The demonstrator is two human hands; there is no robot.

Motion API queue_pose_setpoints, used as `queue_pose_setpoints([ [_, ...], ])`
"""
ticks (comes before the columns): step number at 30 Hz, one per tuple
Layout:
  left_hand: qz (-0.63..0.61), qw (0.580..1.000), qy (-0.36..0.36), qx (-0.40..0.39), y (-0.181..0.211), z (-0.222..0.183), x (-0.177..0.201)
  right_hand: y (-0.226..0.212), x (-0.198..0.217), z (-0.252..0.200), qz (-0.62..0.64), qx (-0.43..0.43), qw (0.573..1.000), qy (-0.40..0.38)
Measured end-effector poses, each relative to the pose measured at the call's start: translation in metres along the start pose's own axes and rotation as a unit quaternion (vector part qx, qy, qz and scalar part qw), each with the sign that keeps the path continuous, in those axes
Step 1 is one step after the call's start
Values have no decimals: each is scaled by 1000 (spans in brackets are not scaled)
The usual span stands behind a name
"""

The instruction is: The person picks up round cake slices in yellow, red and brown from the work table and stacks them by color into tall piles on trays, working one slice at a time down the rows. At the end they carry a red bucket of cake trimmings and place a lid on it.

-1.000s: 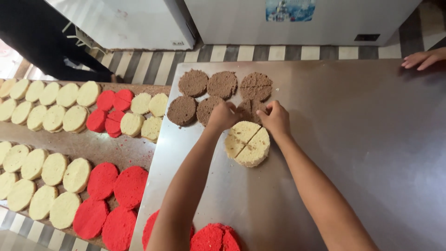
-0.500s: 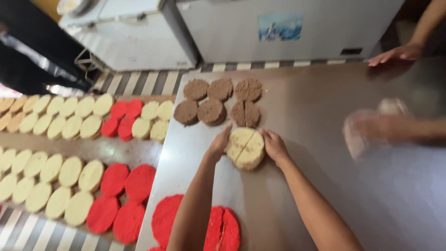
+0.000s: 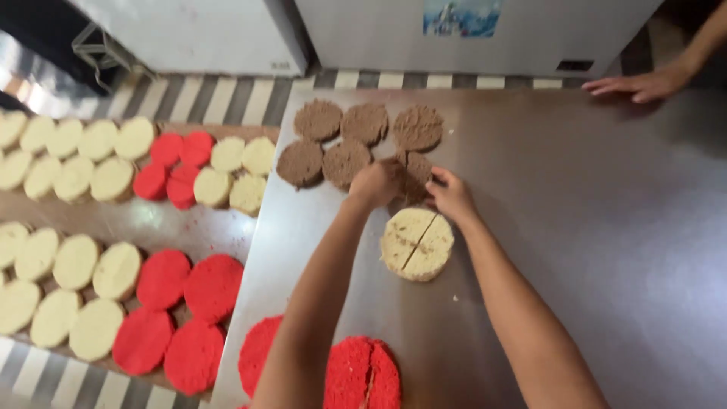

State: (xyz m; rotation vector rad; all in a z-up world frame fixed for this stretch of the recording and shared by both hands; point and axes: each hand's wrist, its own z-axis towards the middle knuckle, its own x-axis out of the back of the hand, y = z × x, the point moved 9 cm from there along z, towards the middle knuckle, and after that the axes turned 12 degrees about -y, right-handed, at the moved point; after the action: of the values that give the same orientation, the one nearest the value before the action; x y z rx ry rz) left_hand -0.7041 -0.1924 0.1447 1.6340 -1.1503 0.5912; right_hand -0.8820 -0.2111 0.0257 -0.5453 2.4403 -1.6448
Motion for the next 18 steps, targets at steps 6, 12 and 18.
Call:
queue_pose_setpoints([
  [6, -10, 994, 36, -98, -13, 4, -1, -47, 8, -56, 10, -13, 1000, 16],
  [12, -280, 959, 50, -7, -9, -117, 6, -80, 23, -176, -114, -29, 991, 58],
  [18, -231, 969, 67, -61, 4, -158, -19, -88, -28, -213, -111, -97, 989, -30],
])
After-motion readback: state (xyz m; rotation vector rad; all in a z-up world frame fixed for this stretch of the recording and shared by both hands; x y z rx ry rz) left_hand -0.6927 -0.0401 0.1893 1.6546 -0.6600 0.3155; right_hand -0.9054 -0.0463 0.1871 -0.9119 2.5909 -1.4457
